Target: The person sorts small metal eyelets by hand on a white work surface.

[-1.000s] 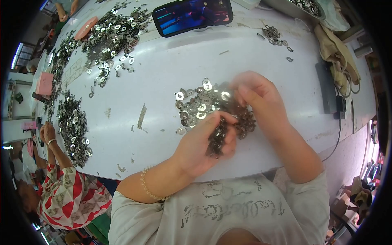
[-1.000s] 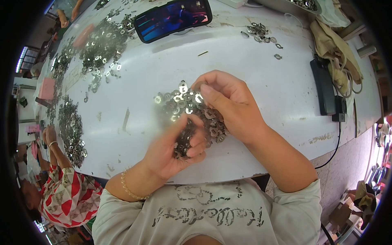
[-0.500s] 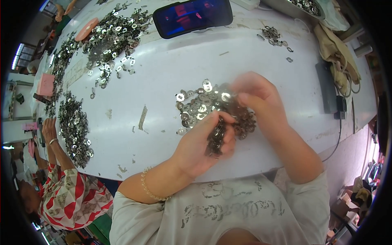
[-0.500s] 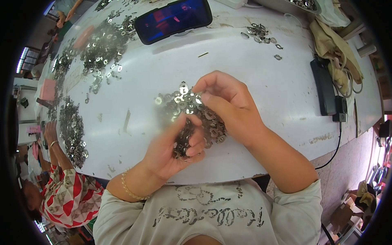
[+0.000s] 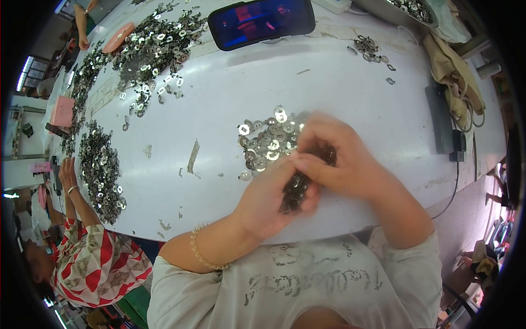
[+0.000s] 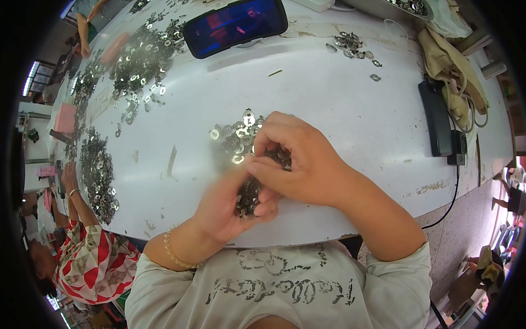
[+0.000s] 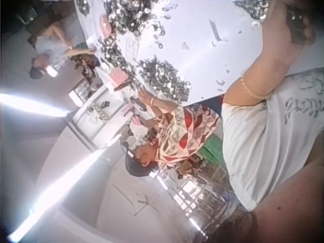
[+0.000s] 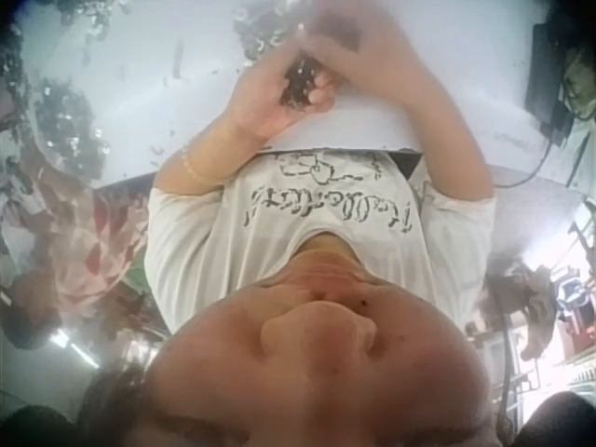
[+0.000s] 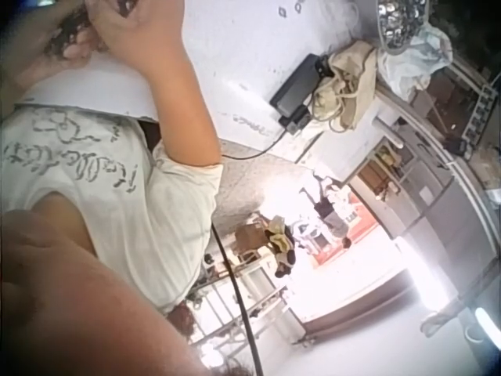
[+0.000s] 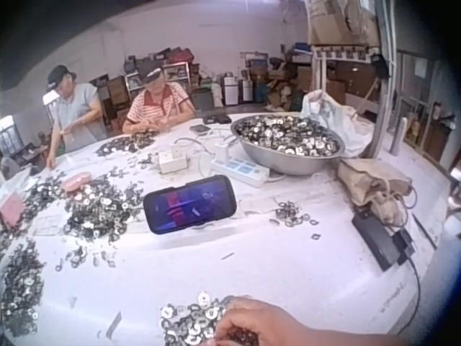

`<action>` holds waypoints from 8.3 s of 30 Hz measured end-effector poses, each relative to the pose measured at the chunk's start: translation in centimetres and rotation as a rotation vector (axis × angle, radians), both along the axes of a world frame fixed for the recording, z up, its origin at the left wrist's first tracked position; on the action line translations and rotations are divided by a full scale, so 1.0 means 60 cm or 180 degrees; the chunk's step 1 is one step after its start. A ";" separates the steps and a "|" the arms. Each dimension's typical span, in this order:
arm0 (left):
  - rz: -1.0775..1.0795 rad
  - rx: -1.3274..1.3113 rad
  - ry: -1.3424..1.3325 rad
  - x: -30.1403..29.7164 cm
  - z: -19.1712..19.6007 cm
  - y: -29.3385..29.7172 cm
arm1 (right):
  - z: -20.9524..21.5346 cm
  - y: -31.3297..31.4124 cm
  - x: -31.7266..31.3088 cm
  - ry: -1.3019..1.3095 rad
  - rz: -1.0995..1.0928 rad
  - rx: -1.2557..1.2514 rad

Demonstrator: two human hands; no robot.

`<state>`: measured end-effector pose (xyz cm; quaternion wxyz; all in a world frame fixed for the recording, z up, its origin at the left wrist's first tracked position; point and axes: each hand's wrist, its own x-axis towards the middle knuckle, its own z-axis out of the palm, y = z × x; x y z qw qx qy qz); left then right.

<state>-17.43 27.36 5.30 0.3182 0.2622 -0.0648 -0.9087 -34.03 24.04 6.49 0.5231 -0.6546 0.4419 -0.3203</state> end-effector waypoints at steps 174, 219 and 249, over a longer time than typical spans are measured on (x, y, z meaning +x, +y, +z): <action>0.0034 0.0146 0.0117 0.000 -0.013 0.003 | 0.014 0.017 -0.005 -0.0307 0.0611 0.0281; 0.0225 0.0233 0.0429 -0.002 -0.005 0.004 | -0.004 -0.005 -0.020 -0.2172 0.0669 0.1939; 0.0322 -0.0313 0.0456 0.002 0.001 0.009 | -0.019 -0.008 -0.011 -0.2717 -0.0021 0.2232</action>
